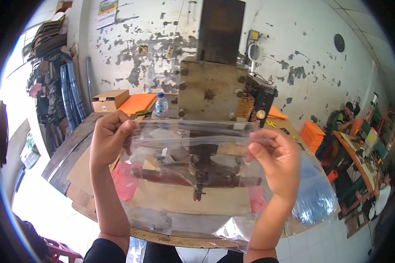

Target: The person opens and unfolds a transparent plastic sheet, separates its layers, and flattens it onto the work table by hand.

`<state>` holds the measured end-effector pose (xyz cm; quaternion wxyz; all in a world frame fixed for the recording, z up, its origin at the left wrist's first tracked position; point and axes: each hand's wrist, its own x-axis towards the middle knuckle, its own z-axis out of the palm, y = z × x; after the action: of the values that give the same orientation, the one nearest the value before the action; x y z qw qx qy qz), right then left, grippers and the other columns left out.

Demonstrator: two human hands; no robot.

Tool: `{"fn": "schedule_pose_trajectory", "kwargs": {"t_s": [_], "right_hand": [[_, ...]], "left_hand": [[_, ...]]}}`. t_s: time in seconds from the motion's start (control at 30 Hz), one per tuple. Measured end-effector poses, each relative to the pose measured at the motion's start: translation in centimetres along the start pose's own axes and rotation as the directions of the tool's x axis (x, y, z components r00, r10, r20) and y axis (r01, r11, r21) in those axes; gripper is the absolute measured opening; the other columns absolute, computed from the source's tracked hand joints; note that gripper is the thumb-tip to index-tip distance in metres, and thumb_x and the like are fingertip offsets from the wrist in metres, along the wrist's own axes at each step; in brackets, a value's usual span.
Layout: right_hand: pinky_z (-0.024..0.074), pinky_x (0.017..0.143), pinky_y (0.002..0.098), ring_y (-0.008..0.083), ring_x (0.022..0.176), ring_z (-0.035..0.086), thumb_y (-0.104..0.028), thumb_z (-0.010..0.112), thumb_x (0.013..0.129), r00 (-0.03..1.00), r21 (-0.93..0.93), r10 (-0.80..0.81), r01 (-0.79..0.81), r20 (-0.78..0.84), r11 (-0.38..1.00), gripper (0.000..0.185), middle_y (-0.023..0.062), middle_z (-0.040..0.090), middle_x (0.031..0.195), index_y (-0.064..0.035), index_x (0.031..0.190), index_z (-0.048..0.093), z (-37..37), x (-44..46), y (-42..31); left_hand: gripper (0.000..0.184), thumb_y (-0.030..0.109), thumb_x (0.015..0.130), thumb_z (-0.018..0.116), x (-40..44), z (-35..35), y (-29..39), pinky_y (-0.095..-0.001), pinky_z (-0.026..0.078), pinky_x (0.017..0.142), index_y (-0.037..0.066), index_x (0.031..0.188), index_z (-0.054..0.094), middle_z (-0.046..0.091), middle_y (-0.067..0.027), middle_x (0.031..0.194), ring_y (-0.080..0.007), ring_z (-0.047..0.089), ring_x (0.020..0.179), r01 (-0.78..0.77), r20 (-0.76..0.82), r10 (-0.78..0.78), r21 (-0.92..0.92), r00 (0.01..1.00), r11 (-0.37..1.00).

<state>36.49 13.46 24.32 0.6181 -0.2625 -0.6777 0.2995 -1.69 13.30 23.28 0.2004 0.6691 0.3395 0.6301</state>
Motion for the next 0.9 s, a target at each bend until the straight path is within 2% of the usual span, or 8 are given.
{"fn": "schedule_pose_trajectory", "kwargs": {"t_s": [0.1, 0.47, 0.53, 0.67, 0.73, 0.77, 0.87, 0.9], "right_hand": [[0.0621, 0.074, 0.032, 0.0176, 0.081, 0.075, -0.008, 0.083, 0.099, 0.998, -0.069, -0.034, 0.031, -0.044, 0.997, 0.027, 0.0115, 0.076, 0.098, 0.006, 0.118, 0.069, -0.6, 0.3, 0.2], [0.0609, 0.074, 0.0324, 0.0196, 0.081, 0.075, -0.011, 0.083, 0.1, 0.999, -0.069, -0.043, 0.042, -0.013, 0.997, 0.028, 0.0128, 0.077, 0.098, 0.0051, 0.117, 0.067, -1.1, 0.2, 0.6], [0.0602, 0.074, 0.0317, 0.0193, 0.08, 0.075, -0.012, 0.082, 0.1, 0.999, -0.057, -0.042, 0.041, -0.011, 0.998, 0.028, 0.0131, 0.077, 0.098, 0.0047, 0.117, 0.067, -1.0, 0.3, 0.6], [0.0547, 0.071, 0.0279, 0.0148, 0.077, 0.069, -0.018, 0.081, 0.103, 0.985, -0.082, -0.142, 0.134, -0.096, 0.988, 0.029, 0.009, 0.075, 0.096, 0.0023, 0.119, 0.068, -0.3, 0.4, 0.8], [0.0525, 0.069, 0.0268, 0.0131, 0.076, 0.066, -0.019, 0.08, 0.103, 0.965, -0.115, -0.206, 0.189, -0.164, 0.975, 0.029, 0.0072, 0.074, 0.095, 0.0014, 0.12, 0.068, -0.4, 0.5, 1.0], [0.0512, 0.068, 0.0268, 0.0121, 0.076, 0.064, -0.02, 0.08, 0.104, 0.949, -0.083, -0.226, 0.213, -0.222, 0.974, 0.03, 0.006, 0.073, 0.095, 0.0007, 0.122, 0.068, -0.7, 0.5, 1.2], [0.0486, 0.068, 0.0251, 0.0089, 0.078, 0.061, -0.019, 0.077, 0.106, 0.919, -0.035, -0.268, 0.269, -0.288, 0.962, 0.029, 0.0034, 0.072, 0.099, -0.0018, 0.126, 0.067, -1.8, 0.8, 1.6], [0.0475, 0.068, 0.0239, 0.0078, 0.079, 0.06, -0.019, 0.075, 0.107, 0.871, -0.039, -0.302, 0.312, -0.388, 0.949, 0.027, 0.0024, 0.071, 0.1, -0.0024, 0.126, 0.067, -2.0, 1.1, 1.8]], "left_hand": [[0.022, 0.021, 0.109, 0.074, -0.3, 0.6, 1.8, -0.0234, 0.047, 0.057, -0.001, 0.105, 0.076, 0.073, 0.0009, 0.076, -0.0015, 0.057, 0.066, 0.166, 0.038, -0.162, -0.11, 0.986, 0.98], [0.027, 0.018, 0.101, 0.084, -0.7, 1.1, 2.7, -0.0208, 0.035, 0.055, 0.002, 0.086, 0.07, 0.065, 0.0061, 0.068, 0.0019, 0.048, 0.063, 0.133, -0.108, -0.126, 0.058, 0.986, 0.989], [0.028, 0.019, 0.101, 0.084, -0.8, 1.2, 2.4, -0.0201, 0.035, 0.054, 0.003, 0.085, 0.069, 0.063, 0.0065, 0.067, 0.0019, 0.047, 0.06, 0.019, -0.151, -0.005, 0.094, 0.988, 0.995], [0.031, 0.027, 0.098, 0.088, -0.8, 0.4, 1.9, -0.0204, 0.042, 0.061, 0.001, 0.102, 0.071, 0.068, 0.0022, 0.079, -0.0002, 0.053, 0.068, 0.021, -0.115, -0.027, -0.052, 0.993, 0.998], [0.077, 0.056, 0.09, 0.09, -0.6, 0.5, 1.2, -0.0283, 0.056, 0.085, -0.003, 0.132, 0.065, 0.073, -0.006, 0.102, -0.0112, 0.07, 0.093, -0.035, 0.056, 0.049, -0.228, 0.997, 0.973], [0.101, 0.061, 0.085, 0.092, -0.7, 0.3, 2.2, -0.036, 0.055, 0.103, -0.006, 0.15, 0.054, 0.074, -0.0119, 0.119, -0.0192, 0.07, 0.114, 0.006, 0.133, 0.024, -0.221, 0.991, 0.975], [0.1, 0.059, 0.085, 0.092, -0.9, -0.3, 1.9, -0.0385, 0.055, 0.106, -0.006, 0.151, 0.054, 0.076, -0.0135, 0.124, -0.0218, 0.071, 0.12, 0.075, 0.38, -0.022, -0.125, 0.925, 0.989], [0.088, 0.048, 0.087, 0.095, -0.9, -0.7, 2.0, -0.0397, 0.054, 0.107, -0.004, 0.148, 0.059, 0.078, -0.0125, 0.125, -0.0217, 0.072, 0.12, 0.114, 0.473, -0.074, -0.056, 0.878, 0.992]]}}
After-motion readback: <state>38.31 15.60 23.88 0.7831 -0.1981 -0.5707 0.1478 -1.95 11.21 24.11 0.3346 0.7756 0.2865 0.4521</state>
